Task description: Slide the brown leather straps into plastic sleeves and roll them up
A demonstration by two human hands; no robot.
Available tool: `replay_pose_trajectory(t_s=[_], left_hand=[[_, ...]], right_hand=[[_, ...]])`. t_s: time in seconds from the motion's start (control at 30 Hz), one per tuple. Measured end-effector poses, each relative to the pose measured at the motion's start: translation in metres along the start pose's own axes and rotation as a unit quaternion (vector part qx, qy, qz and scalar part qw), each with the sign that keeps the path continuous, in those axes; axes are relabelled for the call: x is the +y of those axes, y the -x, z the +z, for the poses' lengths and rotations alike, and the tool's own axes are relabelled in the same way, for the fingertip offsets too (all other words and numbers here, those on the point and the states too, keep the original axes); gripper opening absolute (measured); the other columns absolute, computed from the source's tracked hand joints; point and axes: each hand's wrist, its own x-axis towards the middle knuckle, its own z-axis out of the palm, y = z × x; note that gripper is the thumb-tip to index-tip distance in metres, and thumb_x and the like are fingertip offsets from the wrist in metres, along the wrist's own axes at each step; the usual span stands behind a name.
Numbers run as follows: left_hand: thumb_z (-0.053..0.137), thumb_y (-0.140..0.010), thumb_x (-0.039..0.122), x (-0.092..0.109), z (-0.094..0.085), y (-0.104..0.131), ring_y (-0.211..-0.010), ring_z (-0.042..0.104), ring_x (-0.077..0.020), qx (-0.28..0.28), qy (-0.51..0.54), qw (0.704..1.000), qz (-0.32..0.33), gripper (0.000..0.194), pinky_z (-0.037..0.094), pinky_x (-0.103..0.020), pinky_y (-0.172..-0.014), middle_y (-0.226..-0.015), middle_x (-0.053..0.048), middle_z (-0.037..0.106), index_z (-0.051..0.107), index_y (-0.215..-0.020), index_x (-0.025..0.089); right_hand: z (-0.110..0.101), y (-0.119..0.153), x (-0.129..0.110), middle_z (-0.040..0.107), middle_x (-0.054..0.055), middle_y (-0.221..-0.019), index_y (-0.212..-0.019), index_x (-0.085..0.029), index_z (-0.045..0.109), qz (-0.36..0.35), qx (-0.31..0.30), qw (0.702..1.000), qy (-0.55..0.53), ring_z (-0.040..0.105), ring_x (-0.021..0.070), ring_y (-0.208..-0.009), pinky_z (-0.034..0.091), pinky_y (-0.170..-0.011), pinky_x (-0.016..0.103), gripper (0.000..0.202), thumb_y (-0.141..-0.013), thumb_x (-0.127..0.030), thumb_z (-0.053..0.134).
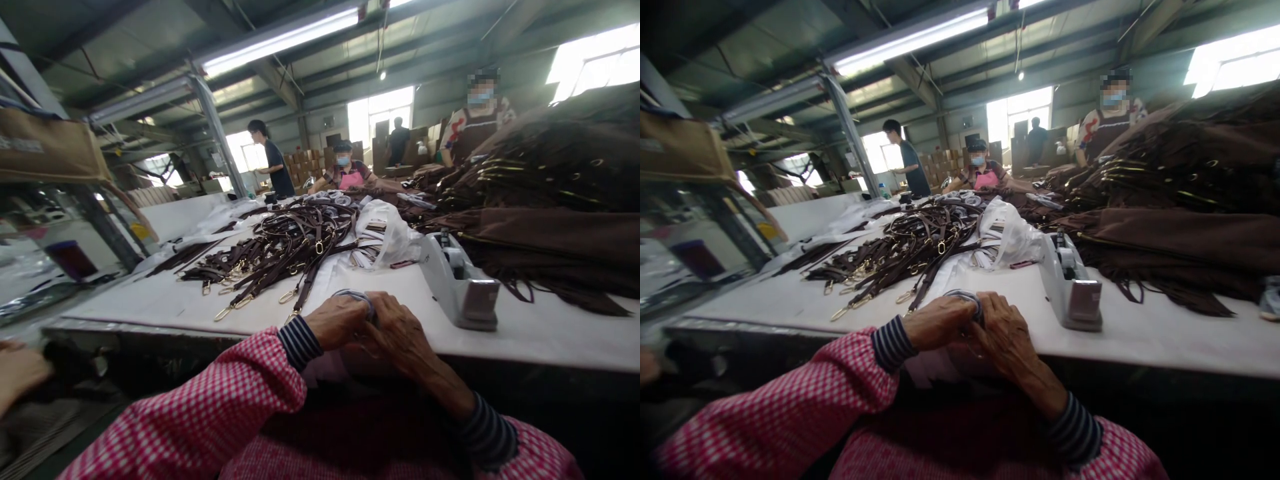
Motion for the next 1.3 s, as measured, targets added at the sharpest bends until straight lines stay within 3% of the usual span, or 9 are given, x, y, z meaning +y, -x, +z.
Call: replay_pose_trajectory(t_s=[0.13, 0.27, 0.4, 0.6, 0.7, 0.87, 1.1, 1.2, 1.3], left_hand=[[0.072, -0.076, 0.022, 0.0, -0.005, -0.001, -0.071, 0.05, -0.0209, -0.018, -0.009, 1.0, 0.006, 0.02, 0.044, -0.034, -0.072, -0.077, -0.004, 0.057, 0.052, -0.076, 0.022], [0.065, -0.076, 0.014, 0.003, -0.01, -0.005, -0.074, 0.051, -0.0212, -0.024, -0.017, 1.0, 0.012, 0.016, 0.045, -0.034, -0.075, -0.079, -0.005, 0.059, 0.051, -0.075, 0.022], [0.062, -0.076, 0.011, 0.006, -0.008, -0.011, -0.075, 0.053, -0.022, -0.012, -0.019, 1.0, 0.003, 0.016, 0.046, -0.035, -0.076, -0.076, -0.004, 0.058, 0.051, -0.07, 0.021], [0.071, -0.08, 0.019, 0.004, -0.007, -0.006, -0.069, 0.051, -0.02, -0.004, -0.02, 1.0, 0.0, 0.02, 0.046, -0.033, -0.07, -0.071, -0.003, 0.056, 0.054, -0.07, 0.021], [0.072, -0.084, 0.023, 0.0, -0.002, 0.0, -0.074, 0.054, -0.0217, -0.007, -0.036, 0.999, -0.005, 0.012, 0.046, -0.034, -0.072, -0.081, -0.006, 0.061, 0.061, -0.086, 0.019], [0.073, -0.09, 0.036, -0.002, 0.005, 0.013, -0.097, 0.06, -0.0297, 0.0, -0.092, 0.995, 0.032, 0.038, 0.049, -0.038, -0.084, -0.105, -0.015, 0.066, 0.061, -0.119, 0.013], [0.05, -0.103, 0.018, -0.007, -0.007, 0.038, -0.129, 0.053, -0.0354, 0.038, -0.225, 0.972, 0.053, 0.026, 0.044, -0.05, -0.102, -0.124, -0.017, 0.067, 0.061, -0.127, 0.017], [0.047, -0.105, 0.02, -0.021, 0.002, 0.045, -0.136, 0.048, -0.0333, 0.05, -0.227, 0.971, 0.059, 0.033, 0.049, -0.047, -0.101, -0.13, -0.016, 0.066, 0.055, -0.137, 0.018], [0.052, -0.104, 0.023, -0.031, 0.013, 0.046, -0.135, 0.046, -0.0283, 0.084, -0.184, 0.978, 0.054, 0.031, 0.051, -0.041, -0.103, -0.124, -0.01, 0.068, 0.056, -0.135, 0.021]], right_hand=[[0.005, 0.002, 0.004, 0.065, 0.013, -0.104, -0.108, -0.017, 0.061, 0.014, -0.021, 0.999, 0.036, 0.061, 0.0308, -0.095, 0.049, -0.083, 0.044, 0.023, -0.104, -0.036, 0.048], [0.01, 0.004, 0.003, 0.064, 0.015, -0.121, -0.135, -0.014, 0.051, 0.015, 0.06, 0.998, -0.015, 0.059, 0.0321, -0.107, 0.05, -0.09, 0.045, 0.038, -0.103, -0.035, 0.053], [0.007, 0.006, 0.001, 0.061, 0.013, -0.131, -0.138, -0.019, 0.053, -0.012, 0.102, 0.993, -0.066, 0.055, 0.0315, -0.118, 0.048, -0.101, 0.044, 0.039, -0.101, -0.03, 0.058], [-0.004, -0.001, -0.001, 0.068, 0.009, -0.118, -0.13, -0.023, 0.062, 0.007, 0.036, 0.996, -0.082, 0.057, 0.0286, -0.11, 0.052, -0.093, 0.041, 0.031, -0.099, -0.023, 0.059], [-0.005, -0.005, -0.002, 0.069, 0.008, -0.117, -0.124, -0.022, 0.065, 0.013, 0.006, 0.998, -0.064, 0.058, 0.0277, -0.109, 0.052, -0.092, 0.039, 0.024, -0.1, -0.025, 0.06], [-0.005, -0.006, -0.004, 0.067, 0.008, -0.119, -0.125, -0.021, 0.065, 0.012, -0.033, 0.999, -0.019, 0.059, 0.0263, -0.106, 0.051, -0.091, 0.037, 0.026, -0.101, -0.03, 0.064], [-0.007, -0.003, -0.006, 0.065, 0.012, -0.125, -0.121, -0.023, 0.071, -0.036, -0.047, 0.998, 0.038, 0.058, 0.0292, -0.111, 0.05, -0.096, 0.043, 0.023, -0.103, -0.034, 0.06], [-0.006, -0.002, -0.003, 0.065, 0.012, -0.126, -0.119, -0.025, 0.072, -0.056, -0.061, 0.996, 0.019, 0.058, 0.0311, -0.117, 0.05, -0.1, 0.047, 0.021, -0.103, -0.032, 0.059], [-0.003, -0.003, 0.004, 0.065, 0.012, -0.13, -0.134, -0.025, 0.062, -0.02, -0.034, 0.998, -0.044, 0.06, 0.0299, -0.117, 0.052, -0.101, 0.048, 0.033, -0.102, -0.033, 0.061]])
